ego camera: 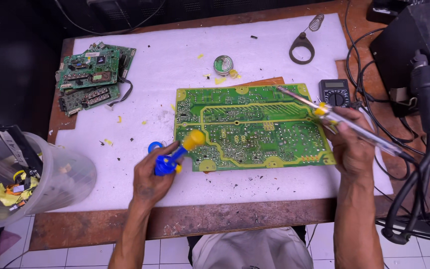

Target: The person desolders components from a green circuit board using a soldering iron and a blue desoldering pump, then positions a small component on the board using pliers.

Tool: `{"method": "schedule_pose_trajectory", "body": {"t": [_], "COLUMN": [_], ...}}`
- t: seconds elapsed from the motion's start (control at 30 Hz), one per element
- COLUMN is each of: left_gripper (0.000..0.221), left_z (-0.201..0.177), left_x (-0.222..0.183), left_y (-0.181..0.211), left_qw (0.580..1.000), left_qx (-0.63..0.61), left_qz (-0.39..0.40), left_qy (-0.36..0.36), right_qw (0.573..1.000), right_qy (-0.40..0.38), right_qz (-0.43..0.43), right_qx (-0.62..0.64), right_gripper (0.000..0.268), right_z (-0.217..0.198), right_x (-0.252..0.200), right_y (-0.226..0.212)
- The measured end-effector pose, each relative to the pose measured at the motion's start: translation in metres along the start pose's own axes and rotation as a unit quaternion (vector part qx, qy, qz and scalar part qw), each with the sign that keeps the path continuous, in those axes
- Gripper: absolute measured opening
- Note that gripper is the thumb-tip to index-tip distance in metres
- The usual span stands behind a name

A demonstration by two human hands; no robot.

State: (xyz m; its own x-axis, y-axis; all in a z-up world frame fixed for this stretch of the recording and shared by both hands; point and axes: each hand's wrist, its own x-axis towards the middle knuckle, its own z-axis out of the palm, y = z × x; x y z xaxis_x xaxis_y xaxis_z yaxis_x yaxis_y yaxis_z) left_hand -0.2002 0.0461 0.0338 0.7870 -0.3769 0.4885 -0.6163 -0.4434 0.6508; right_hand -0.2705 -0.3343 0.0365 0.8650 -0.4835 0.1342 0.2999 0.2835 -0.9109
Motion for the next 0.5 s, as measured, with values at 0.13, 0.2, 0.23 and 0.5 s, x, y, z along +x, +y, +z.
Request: {"method": "schedule_pose_trajectory", "body": {"t": [0.13, 0.2, 0.23, 0.5], "left_gripper": [0.033, 0.026, 0.026, 0.021], "left_z": [-0.008, -0.018, -0.017, -0.014], "left_x": [0.034, 0.059, 0.069, 0.132], "left_y": [-0.004, 0.014, 0.015, 0.034], "left_qw": [0.995, 0.991, 0.990, 0.990], "left_qx": [0.029, 0.026, 0.026, 0.014], "left_qz": [0.083, 0.108, 0.112, -0.010], "left_qy": [0.051, 0.076, 0.079, 0.140], "right_qw": [0.995, 0.984, 0.983, 0.970], "right_qy": [0.058, 0.085, 0.083, 0.183], "right_qz": [-0.020, -0.121, -0.125, -0.127], "right_qx": [0.072, 0.103, 0.104, 0.101], "right_gripper": [0.040, 0.036, 0.036, 0.045], "right_z": [0.008, 0.016, 0.024, 0.041], "right_x": [0.001, 0.005, 0.006, 0.010], "right_y": [-0.022, -0.030, -0.036, -0.053]}}
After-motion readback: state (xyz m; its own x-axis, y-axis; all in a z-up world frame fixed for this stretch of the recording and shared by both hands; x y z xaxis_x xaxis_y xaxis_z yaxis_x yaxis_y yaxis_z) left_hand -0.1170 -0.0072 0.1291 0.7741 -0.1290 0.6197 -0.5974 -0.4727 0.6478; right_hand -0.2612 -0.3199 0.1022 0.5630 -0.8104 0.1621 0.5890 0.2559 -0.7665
